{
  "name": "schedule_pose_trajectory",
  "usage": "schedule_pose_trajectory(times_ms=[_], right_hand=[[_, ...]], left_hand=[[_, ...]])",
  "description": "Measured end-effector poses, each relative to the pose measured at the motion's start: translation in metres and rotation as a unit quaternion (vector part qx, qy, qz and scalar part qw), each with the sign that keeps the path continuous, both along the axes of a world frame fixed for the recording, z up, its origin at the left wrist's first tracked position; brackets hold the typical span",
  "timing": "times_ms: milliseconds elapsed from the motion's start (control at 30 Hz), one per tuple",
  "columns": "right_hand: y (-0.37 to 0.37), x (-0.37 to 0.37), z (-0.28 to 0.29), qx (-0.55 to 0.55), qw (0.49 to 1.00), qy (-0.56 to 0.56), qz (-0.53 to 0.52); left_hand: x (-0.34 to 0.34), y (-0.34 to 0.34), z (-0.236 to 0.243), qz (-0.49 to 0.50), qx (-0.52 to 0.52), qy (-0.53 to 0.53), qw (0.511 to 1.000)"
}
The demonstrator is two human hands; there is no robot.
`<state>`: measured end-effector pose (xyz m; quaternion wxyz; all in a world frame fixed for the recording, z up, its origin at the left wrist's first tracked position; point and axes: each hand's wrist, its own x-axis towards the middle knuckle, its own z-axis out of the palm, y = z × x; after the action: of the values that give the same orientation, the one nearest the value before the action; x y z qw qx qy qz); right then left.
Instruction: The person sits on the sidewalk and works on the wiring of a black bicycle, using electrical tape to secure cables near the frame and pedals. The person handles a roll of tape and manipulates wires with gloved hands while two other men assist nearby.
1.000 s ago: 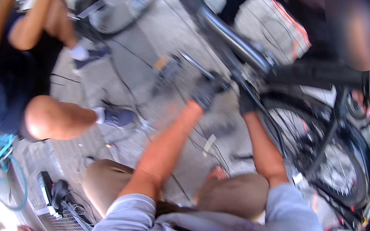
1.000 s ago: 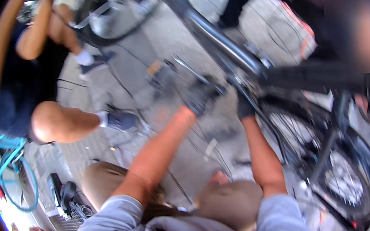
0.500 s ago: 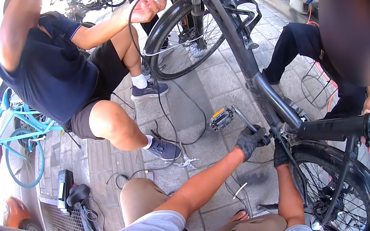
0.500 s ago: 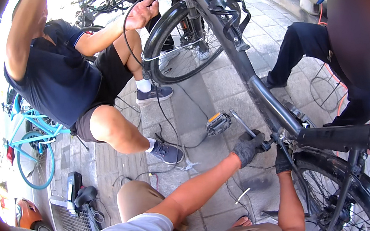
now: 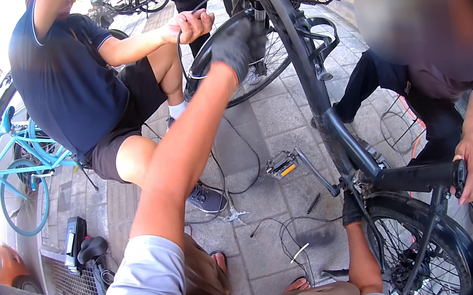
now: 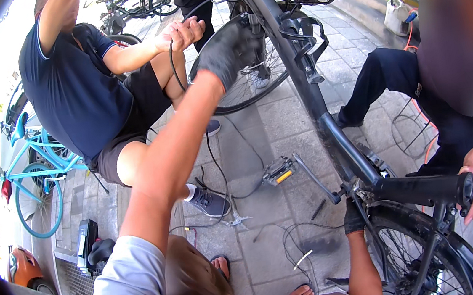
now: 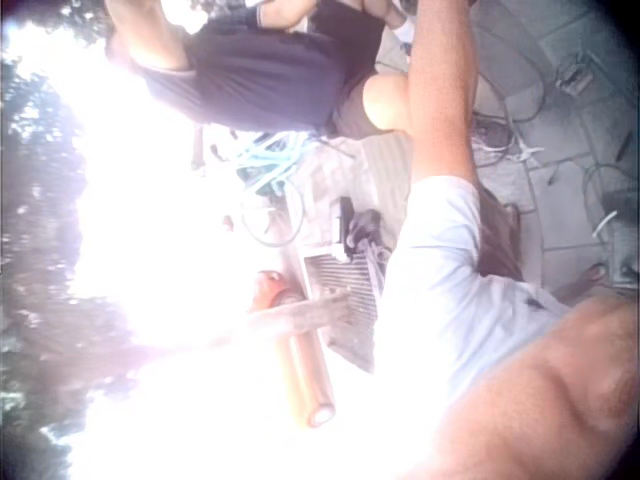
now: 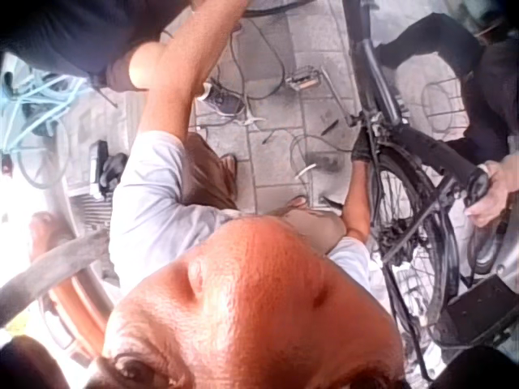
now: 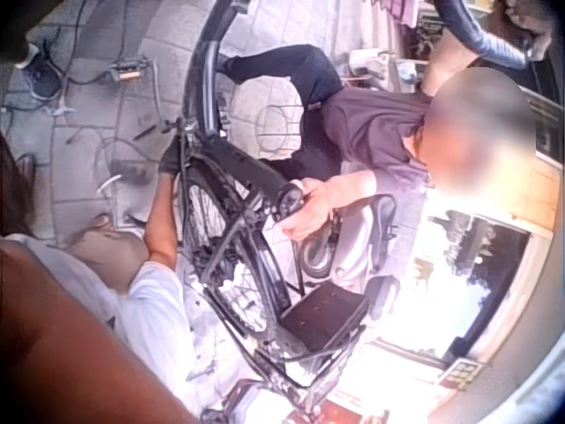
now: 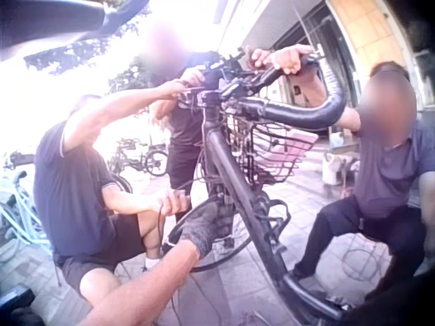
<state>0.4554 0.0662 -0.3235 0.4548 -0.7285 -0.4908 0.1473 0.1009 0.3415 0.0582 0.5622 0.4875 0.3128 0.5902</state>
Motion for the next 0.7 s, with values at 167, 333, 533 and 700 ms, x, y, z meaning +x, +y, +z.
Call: schedule_pose_trajectory(times_ms=[167,333,533,700], right_hand=[[0.004,-0.011,0.008,0.008,0.999,-0.009,0.038],[-0.006,-0.031,0.056,-0.079,0.995,0.02,0.049],[-0.008,-0.026,0.052,-0.135,0.99,-0.011,0.039],[-0.008,-0.031,0.056,-0.097,0.995,-0.02,0.031]], left_hand=[[-0.024,0.092,0.05,-0.012,-0.049,-0.156,0.986],[-0.027,0.115,0.052,-0.051,-0.15,-0.252,0.955],[-0.025,0.087,0.066,-0.089,-0.126,-0.211,0.965],[-0.018,0.073,0.076,-0.049,-0.135,-0.143,0.979]])
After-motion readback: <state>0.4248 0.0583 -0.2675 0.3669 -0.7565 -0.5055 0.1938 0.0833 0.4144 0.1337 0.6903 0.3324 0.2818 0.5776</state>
